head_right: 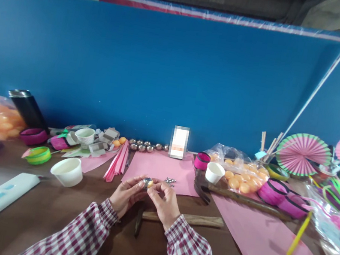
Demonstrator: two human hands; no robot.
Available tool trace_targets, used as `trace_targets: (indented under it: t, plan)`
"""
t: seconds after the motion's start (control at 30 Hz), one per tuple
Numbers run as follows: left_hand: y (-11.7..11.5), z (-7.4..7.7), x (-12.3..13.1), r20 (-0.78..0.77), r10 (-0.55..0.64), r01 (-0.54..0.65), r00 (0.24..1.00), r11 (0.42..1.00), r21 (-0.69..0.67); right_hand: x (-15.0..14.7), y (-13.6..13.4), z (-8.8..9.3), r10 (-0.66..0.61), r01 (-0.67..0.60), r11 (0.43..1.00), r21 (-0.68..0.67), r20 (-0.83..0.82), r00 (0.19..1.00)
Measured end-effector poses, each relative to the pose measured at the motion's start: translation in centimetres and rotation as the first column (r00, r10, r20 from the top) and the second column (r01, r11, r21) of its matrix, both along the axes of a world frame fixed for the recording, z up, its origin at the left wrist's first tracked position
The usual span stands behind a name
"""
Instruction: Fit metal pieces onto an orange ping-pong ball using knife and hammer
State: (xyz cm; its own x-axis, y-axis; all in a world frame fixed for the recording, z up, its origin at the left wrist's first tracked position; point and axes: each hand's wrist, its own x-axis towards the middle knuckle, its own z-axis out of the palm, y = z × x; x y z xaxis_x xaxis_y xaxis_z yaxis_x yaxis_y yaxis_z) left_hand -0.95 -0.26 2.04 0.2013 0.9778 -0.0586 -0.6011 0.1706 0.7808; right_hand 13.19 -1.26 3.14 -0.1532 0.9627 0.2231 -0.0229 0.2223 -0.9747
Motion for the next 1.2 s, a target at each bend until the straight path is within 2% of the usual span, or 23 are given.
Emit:
trace_targets:
  t: [0.23, 0.5, 0.67, 1.2]
  plan:
    - [-0.16, 0.24, 0.21, -0.028, 0.032, -0.033, 0.999, 0.999, -0.017, 0.04, 0.13, -0.36, -0.015, 0.014, 1.0, -0.019, -0.02, 1.0]
    - [-0.11, -0.13, 0.26, -0.008, 0.066, -0.066, 0.998, 0.998, -0.024, -0.27, 0.05, -0.3, 0.002, -0.012, 0.998, -0.068, -0.15, 0.989]
    - [-0.13, -0.23, 0.29, -0.013, 0.068, -0.068, 0.998, 0.997, -0.032, -0.16, 0.08, -0.23, 0.029, -0.038, 0.997, -0.065, -0.144, 0.989]
    - [-0.28, -0.37, 0.57, -0.047, 0.113, -0.115, 0.992, 0.993, -0.024, -0.17, 0.24, -0.6, 0.002, -0.009, 0.998, -0.058, -0.112, 0.994]
